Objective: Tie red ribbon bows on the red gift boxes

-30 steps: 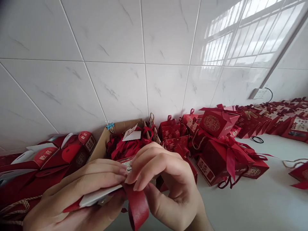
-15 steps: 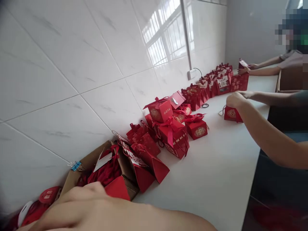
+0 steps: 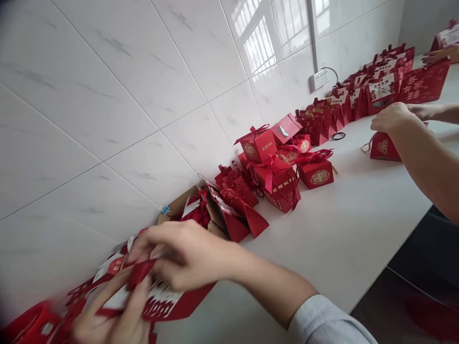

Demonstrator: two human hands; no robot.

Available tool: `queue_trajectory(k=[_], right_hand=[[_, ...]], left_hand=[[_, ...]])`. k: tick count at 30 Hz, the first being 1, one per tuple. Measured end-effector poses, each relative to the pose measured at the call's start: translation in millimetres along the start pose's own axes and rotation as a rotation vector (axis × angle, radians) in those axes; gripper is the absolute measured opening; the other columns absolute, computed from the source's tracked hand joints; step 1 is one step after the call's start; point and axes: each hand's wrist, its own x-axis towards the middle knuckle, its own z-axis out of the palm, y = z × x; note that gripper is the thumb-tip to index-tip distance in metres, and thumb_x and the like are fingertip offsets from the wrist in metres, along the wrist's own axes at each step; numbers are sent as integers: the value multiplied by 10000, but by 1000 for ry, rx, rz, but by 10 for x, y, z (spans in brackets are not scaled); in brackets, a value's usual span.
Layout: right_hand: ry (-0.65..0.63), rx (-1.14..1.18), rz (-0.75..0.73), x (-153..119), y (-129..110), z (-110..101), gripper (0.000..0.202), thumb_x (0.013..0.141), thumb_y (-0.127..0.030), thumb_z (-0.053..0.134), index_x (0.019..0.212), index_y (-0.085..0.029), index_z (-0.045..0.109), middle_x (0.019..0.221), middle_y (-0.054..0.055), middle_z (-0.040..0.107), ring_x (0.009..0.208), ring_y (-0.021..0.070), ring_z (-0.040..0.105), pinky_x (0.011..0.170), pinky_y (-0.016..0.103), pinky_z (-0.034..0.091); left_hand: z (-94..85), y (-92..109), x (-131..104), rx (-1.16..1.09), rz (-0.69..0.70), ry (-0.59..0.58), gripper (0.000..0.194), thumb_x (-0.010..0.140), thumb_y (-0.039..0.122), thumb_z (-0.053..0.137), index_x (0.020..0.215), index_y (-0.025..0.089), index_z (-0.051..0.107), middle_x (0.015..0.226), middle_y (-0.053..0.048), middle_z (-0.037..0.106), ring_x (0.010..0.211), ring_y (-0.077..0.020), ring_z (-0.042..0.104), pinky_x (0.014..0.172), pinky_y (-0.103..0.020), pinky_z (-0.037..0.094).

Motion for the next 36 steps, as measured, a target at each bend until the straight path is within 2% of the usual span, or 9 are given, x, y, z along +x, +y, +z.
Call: queue_trajectory(k=[4,6,9,14,19,24,29,32,36], right_hand=[[-153,96,134,-71,-80,76,351,775,-119,619,1124,-124,584,964,72,668,847,133,628,712,218,501],[-191,183,193,-130,-119,160,351,758,-210,696,1090,-124,620,954,72,673,884,159,630,752,252,508],[-232,326,315,-265,-240,319,244,763,-295,710,926,-116,674,838,45,666,802,157,627,721,267,514],[-91,463,434,-604,-556,615,251,656,-288,799,776,-127,648,753,2,625,700,114,594,654,233,505],[-26,617,658,-1048,-780,833,320,586,-301,839,677,-139,578,670,-5,632,590,105,604,584,242,510],[-32,355,683,-1449,-931,875,317,595,-321,841,696,-133,606,662,11,633,599,122,604,576,245,494],[-36,197,718,-1741,-977,924,270,716,-372,754,753,-146,610,726,42,663,683,167,660,585,251,527],[-11,103,659,-1849,-983,988,179,773,-318,695,773,-160,613,753,29,657,683,157,663,585,241,538],[-4,-32,558,-1864,-1029,1026,36,795,-203,635,773,-182,615,746,12,650,716,136,636,598,213,534]], left_hand=[[-17,244,-205,-91,-215,64,106,706,229,712,793,169,720,743,-21,734,698,-205,690,614,-261,569],[-111,411,-295,-92,-270,88,101,685,245,729,751,170,719,696,-10,721,661,-186,671,601,-244,548],[-299,637,-466,-81,-308,86,144,661,285,740,714,157,702,651,-13,694,592,-171,635,563,-247,522],[-528,852,-881,-80,-375,15,222,655,359,729,671,143,680,593,-21,658,556,-174,613,515,-242,488],[-595,979,-1359,-114,-451,-120,214,668,353,713,653,143,675,567,-28,641,537,-166,587,485,-230,455],[-521,1033,-1746,-211,-516,-207,186,665,318,697,640,135,670,572,-27,627,546,-153,567,513,-228,452],[-399,970,-2026,-308,-607,-182,157,676,287,682,664,130,676,580,-18,622,545,-141,559,511,-218,438],[-374,885,-2150,-394,-695,-186,142,682,261,693,694,121,674,554,-2,593,509,-123,528,488,-211,413],[-392,776,-2233,-439,-723,-224,157,666,243,716,752,114,694,634,-24,637,617,-159,585,575,-227,462]])
